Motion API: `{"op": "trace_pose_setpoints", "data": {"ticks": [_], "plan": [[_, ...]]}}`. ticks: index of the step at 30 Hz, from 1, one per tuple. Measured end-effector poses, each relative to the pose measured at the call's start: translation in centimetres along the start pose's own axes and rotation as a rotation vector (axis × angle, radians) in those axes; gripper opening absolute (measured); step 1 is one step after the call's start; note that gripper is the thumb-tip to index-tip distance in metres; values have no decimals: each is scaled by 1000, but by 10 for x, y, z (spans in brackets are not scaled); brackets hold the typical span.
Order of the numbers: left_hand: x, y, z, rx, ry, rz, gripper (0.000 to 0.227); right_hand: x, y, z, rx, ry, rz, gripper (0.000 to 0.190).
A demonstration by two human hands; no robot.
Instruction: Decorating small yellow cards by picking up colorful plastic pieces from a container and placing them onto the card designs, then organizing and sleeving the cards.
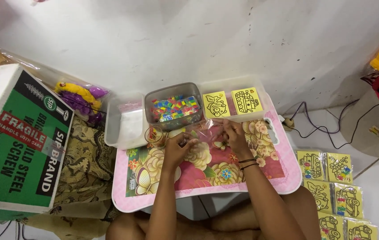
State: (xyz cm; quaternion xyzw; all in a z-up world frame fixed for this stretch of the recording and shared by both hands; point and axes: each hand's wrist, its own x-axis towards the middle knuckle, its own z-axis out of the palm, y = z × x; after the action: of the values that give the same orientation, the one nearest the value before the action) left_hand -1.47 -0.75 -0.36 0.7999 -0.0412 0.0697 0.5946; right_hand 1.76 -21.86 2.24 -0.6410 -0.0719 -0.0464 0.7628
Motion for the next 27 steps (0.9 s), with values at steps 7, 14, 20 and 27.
{"op": "trace_pose_setpoints", "data": {"ticks": [7,14,20,27], "plan": [[-3,8,-1,-57,28,54,25,3,32,-11,220,26,-138,43],[-5,8,-4,-61,33,45,28,7,47,-20,87,275,-274,43],[-9,22,-5,-78,23,20,27,4,29,-14,-102,419,-425,27],[-9,18,-6,-55,35,-6,34,15,8,-16,-408,602,-542,25]]}}
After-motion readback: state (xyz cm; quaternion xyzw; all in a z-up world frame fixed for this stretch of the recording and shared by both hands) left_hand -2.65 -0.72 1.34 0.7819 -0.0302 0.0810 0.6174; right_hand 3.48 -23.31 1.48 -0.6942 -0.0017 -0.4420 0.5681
